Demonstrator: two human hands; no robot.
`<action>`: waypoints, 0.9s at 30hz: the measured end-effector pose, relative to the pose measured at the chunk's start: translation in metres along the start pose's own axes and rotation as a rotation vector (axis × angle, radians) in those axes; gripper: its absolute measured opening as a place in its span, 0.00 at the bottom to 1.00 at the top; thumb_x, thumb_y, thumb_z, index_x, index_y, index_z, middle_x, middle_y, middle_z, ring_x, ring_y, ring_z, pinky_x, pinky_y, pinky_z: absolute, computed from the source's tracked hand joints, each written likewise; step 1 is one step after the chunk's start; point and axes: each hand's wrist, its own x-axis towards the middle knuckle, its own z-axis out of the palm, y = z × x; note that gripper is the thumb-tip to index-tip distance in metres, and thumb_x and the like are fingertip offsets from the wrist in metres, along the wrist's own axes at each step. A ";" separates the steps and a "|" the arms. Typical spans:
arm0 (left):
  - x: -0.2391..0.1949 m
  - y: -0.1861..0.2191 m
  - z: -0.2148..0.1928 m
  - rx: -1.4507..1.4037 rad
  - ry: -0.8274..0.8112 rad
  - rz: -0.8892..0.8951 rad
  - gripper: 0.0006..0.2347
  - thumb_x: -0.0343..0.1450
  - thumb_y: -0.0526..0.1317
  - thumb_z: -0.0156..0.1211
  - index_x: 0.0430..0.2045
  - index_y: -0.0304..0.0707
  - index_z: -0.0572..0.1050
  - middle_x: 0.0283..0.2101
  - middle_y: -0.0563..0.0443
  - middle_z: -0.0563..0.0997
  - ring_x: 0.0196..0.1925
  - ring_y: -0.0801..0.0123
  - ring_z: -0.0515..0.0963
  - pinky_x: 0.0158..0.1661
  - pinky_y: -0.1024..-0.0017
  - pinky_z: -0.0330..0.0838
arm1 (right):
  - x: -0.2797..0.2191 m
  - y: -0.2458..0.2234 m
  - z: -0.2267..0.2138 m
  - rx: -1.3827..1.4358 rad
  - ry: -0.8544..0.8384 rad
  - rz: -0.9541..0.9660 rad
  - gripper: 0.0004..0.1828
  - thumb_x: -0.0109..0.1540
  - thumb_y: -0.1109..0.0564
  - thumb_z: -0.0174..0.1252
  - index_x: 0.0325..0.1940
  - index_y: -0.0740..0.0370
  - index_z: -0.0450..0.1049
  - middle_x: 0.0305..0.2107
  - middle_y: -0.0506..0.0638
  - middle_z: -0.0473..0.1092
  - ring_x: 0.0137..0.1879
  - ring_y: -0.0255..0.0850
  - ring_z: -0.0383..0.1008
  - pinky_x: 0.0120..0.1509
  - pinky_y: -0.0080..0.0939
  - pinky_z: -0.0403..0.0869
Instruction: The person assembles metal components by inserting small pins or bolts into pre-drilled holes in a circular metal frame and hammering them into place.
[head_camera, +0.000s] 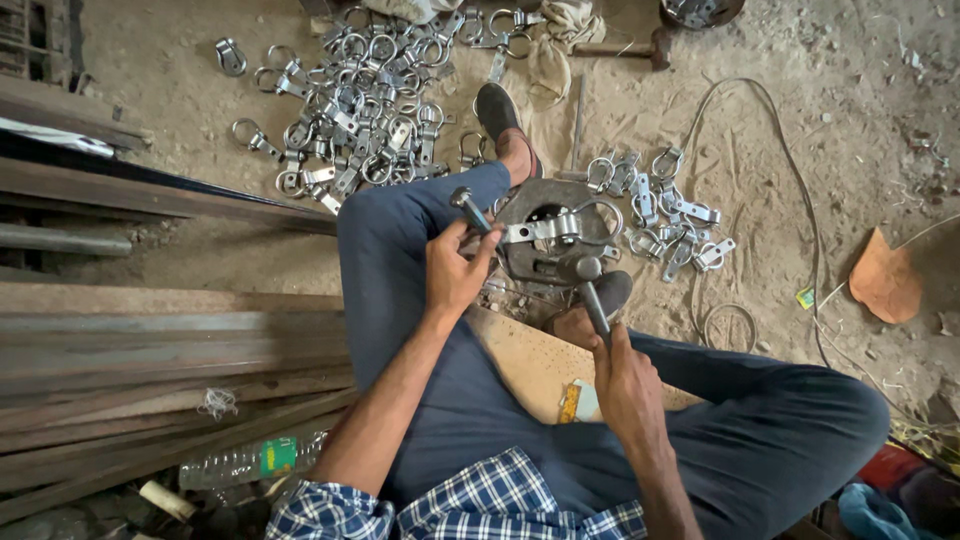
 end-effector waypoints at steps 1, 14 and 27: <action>0.000 0.001 -0.001 -0.003 0.002 -0.037 0.10 0.72 0.36 0.65 0.43 0.29 0.79 0.40 0.47 0.88 0.42 0.70 0.87 0.42 0.74 0.79 | -0.001 0.000 0.000 -0.006 0.011 -0.015 0.21 0.68 0.53 0.53 0.59 0.72 0.67 0.23 0.69 0.72 0.32 0.68 0.74 0.35 0.68 0.69; 0.000 0.012 -0.002 0.091 -0.037 0.098 0.08 0.70 0.32 0.68 0.41 0.32 0.81 0.38 0.44 0.86 0.37 0.68 0.85 0.40 0.70 0.76 | 0.000 -0.002 -0.003 -0.003 -0.003 -0.014 0.22 0.68 0.53 0.52 0.59 0.72 0.65 0.23 0.69 0.72 0.31 0.68 0.74 0.33 0.67 0.69; 0.005 0.019 -0.002 0.128 -0.074 0.150 0.06 0.71 0.34 0.68 0.38 0.31 0.80 0.39 0.44 0.86 0.42 0.62 0.87 0.43 0.68 0.77 | -0.001 0.000 -0.001 -0.013 -0.017 0.000 0.23 0.67 0.53 0.53 0.61 0.71 0.64 0.23 0.68 0.71 0.30 0.68 0.73 0.33 0.67 0.69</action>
